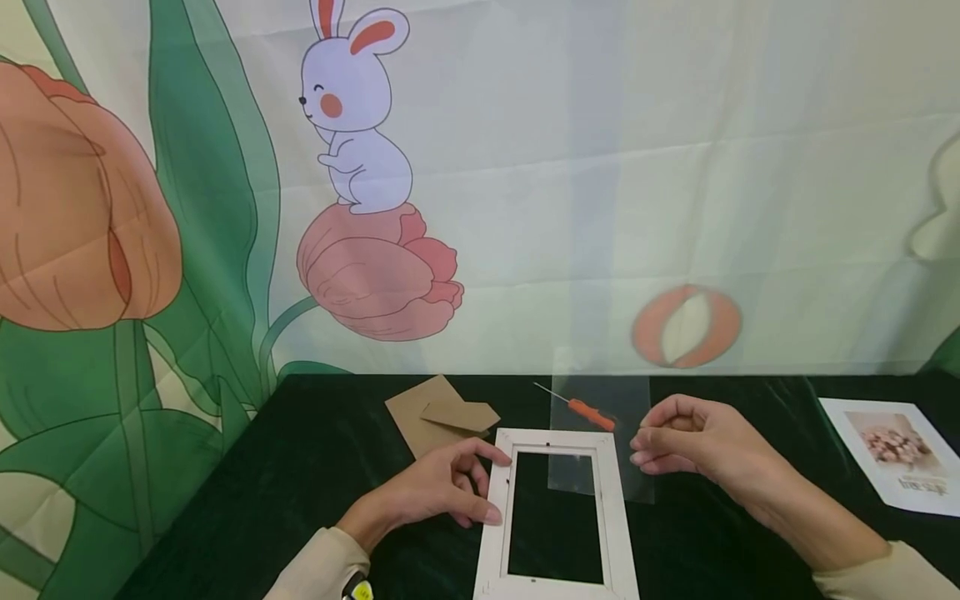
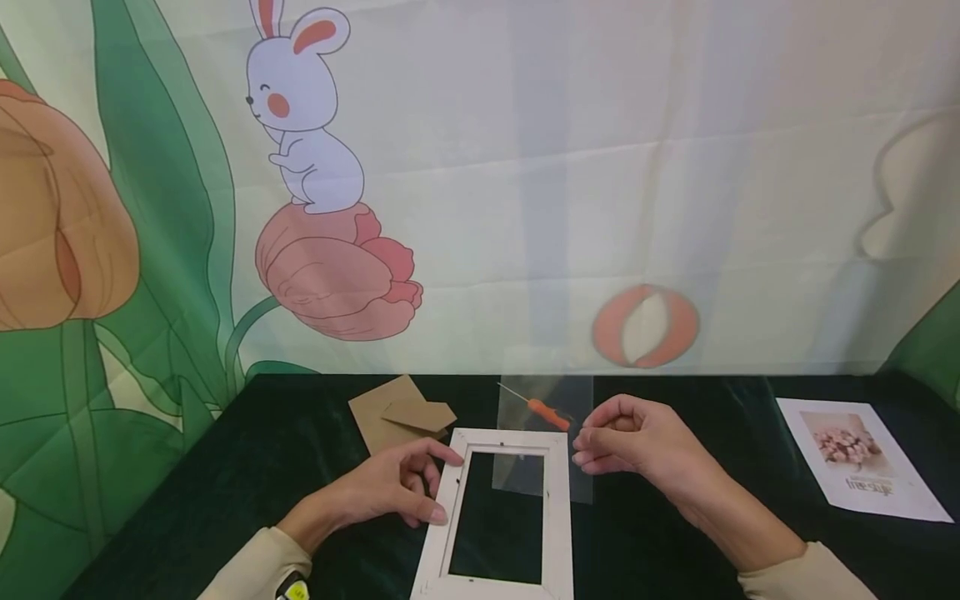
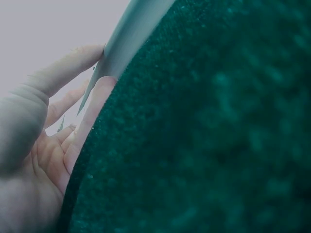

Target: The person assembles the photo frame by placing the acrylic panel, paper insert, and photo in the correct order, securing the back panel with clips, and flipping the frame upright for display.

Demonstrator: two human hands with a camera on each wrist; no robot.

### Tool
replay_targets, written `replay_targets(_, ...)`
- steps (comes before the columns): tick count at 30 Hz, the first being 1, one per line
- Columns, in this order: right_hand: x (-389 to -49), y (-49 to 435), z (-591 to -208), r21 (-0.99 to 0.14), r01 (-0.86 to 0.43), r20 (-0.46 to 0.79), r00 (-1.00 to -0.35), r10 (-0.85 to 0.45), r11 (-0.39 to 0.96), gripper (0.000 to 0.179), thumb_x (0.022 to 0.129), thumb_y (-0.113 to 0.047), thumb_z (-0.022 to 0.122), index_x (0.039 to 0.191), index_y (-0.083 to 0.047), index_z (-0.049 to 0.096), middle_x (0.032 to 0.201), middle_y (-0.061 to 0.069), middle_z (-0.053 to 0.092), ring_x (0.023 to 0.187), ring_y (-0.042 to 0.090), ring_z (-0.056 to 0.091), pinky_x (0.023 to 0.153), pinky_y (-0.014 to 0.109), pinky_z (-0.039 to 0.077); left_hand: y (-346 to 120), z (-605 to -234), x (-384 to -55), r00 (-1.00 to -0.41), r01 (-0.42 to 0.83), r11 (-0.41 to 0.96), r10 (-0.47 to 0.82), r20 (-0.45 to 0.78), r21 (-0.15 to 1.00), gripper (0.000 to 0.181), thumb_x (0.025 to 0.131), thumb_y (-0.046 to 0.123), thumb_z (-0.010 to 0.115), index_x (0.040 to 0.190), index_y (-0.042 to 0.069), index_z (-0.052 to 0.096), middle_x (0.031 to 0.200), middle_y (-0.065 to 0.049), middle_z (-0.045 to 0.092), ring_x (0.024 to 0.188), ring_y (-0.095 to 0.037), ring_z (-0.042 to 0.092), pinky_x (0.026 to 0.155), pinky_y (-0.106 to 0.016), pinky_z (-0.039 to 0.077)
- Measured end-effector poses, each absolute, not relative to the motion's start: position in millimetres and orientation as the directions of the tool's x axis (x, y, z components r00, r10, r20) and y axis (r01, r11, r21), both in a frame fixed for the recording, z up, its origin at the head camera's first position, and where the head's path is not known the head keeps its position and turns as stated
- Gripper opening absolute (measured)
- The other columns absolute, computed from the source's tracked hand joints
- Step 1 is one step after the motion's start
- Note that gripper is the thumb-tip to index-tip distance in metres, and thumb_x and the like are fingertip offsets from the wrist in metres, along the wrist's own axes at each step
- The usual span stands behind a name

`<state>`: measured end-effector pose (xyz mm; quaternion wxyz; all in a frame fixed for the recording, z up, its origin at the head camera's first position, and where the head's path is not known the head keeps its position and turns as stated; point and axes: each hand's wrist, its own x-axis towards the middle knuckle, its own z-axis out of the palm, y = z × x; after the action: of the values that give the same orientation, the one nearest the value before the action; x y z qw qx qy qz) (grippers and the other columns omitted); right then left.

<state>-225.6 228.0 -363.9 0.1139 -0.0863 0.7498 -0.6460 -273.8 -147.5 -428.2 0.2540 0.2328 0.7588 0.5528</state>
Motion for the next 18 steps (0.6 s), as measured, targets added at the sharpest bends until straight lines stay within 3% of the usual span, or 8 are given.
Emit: replay_targets(18, -220, 203, -383, -0.993, 0.073, -0.101, -0.939, -0.329, 0.095, 0.033, 0.102, -0.016, 0.073, 0.120, 0.008, 0.059, 0.111, 0.021, 0.075, 0.097, 0.030, 0.076, 0.087, 0.039, 0.062, -147, -429, -275, -0.759, 0.082, 0.270, 0.640, -0.115, 0.959, 0.055, 0.092, 0.008, 0.085, 0.141, 0.007, 0.060, 0.102, -0.013, 0.068, 0.070, -0.020, 0.067, 0.072, -0.036, 0.063)
